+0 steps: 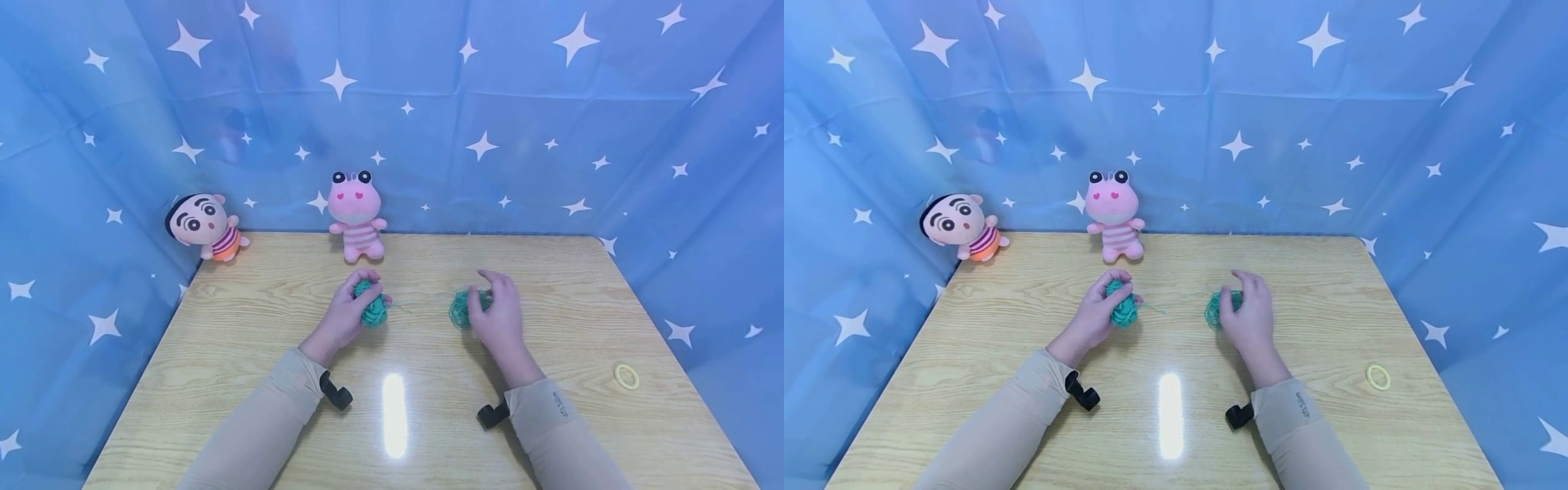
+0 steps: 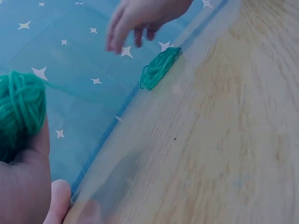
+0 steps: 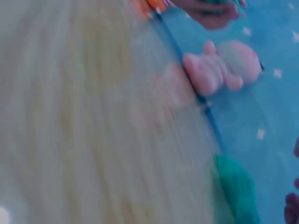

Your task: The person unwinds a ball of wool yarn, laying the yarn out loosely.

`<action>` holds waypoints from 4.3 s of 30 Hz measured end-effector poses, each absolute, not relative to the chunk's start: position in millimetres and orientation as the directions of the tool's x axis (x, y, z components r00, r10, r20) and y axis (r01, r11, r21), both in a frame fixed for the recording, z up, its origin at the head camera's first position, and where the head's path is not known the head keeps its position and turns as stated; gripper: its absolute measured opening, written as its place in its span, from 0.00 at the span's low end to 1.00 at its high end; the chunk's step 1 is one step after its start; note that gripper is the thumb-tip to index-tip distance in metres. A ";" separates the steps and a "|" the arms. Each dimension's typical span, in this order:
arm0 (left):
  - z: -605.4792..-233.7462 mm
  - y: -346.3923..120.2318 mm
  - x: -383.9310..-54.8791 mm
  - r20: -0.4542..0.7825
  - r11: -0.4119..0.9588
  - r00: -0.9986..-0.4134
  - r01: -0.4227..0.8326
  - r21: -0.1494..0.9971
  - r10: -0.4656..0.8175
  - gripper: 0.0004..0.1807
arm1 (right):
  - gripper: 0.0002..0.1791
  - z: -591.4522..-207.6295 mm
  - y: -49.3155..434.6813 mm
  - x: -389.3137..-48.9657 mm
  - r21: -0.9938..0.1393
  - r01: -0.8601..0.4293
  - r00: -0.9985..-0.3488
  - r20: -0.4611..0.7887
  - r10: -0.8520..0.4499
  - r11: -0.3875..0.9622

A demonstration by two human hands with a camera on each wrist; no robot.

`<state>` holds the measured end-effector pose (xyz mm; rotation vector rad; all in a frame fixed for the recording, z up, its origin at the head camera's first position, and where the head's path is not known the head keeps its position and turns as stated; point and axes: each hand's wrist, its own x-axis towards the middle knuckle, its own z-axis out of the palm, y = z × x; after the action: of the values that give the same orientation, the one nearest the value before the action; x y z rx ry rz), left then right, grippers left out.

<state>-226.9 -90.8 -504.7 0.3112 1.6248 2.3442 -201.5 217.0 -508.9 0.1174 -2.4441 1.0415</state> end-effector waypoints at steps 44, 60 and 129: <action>-510.6 -94.8 -228.4 0.035 -0.326 -0.907 -0.115 0.938 0.419 0.09 | 0.10 -499.5 152.1 -182.3 -0.900 -0.362 -0.907 0.400 0.132 0.245; -510.2 -96.7 -228.5 0.064 -0.242 -0.815 -0.094 0.966 0.575 0.20 | 0.13 -497.4 159.9 -185.7 -0.888 -0.392 -0.883 0.436 0.171 0.242; -506.6 -98.1 -226.1 0.108 -0.325 -0.820 -0.099 0.941 0.562 0.20 | 0.10 -496.7 139.5 -173.9 -0.730 -0.398 -0.917 0.311 -0.249 0.556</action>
<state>-226.1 -98.1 -506.6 0.5937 1.5062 2.1832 -173.9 139.5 -496.7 0.5492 -2.6165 1.2922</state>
